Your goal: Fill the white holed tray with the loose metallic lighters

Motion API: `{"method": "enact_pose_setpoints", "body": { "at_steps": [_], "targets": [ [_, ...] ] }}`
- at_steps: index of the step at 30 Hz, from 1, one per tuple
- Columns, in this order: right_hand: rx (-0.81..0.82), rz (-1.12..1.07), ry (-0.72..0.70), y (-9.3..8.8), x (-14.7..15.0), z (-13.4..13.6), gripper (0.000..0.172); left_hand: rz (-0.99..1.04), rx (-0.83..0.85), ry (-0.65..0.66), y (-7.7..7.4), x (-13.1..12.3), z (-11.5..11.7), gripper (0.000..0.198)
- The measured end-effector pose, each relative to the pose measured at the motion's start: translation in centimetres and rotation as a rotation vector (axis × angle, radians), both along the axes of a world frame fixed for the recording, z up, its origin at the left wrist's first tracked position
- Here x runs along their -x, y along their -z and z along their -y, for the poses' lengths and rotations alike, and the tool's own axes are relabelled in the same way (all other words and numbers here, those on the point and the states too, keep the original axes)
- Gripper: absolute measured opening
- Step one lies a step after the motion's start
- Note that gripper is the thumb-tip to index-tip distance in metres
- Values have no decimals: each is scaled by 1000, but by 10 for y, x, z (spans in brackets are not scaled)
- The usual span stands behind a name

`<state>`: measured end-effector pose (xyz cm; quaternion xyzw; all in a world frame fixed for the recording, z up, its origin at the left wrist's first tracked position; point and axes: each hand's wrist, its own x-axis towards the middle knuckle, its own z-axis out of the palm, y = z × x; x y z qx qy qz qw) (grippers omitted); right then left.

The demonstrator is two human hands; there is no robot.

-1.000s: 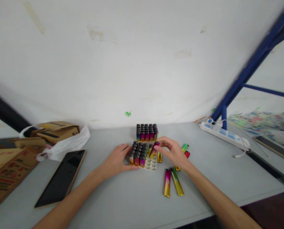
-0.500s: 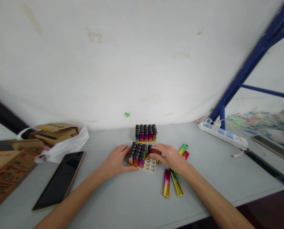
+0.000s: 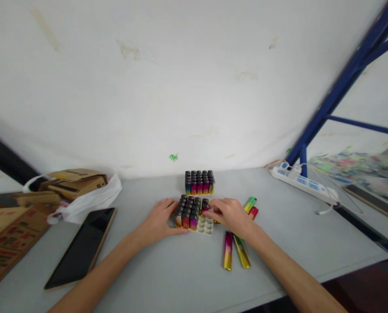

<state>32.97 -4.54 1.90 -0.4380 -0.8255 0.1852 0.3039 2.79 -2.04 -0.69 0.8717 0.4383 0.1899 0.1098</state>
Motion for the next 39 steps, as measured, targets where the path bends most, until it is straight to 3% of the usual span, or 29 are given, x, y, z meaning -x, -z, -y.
{"method": "enact_pose_setpoints", "body": {
  "at_steps": [4,10,17,21,23,26,28,34,39],
  "targets": [
    [8,3,47,-3,-10,-3,43,2,8,0,-1,0,0,73],
    [47,168,274,-4,-25,-9,22,-12,14,3,-2,0,0,76],
    [114,367,322,2,-9,-4,34,1,-12,3,0,0,-1,76],
    [147,378,353,2,-16,-9,44,-9,-3,5,-1,0,0,77],
    [142,350,351,3,-20,-13,40,-20,-3,2,-1,0,0,78],
    [91,197,299,5,-24,-16,20,-28,-6,-6,0,0,0,76],
    [107,-23,243,5,-22,-16,18,-25,-4,-8,0,0,0,75],
    [544,-787,-15,2,-4,-12,49,-15,-11,-10,0,0,0,75],
    [836,-1017,-92,-5,4,-12,61,-11,-16,-5,1,0,-1,77]
  ]
}}
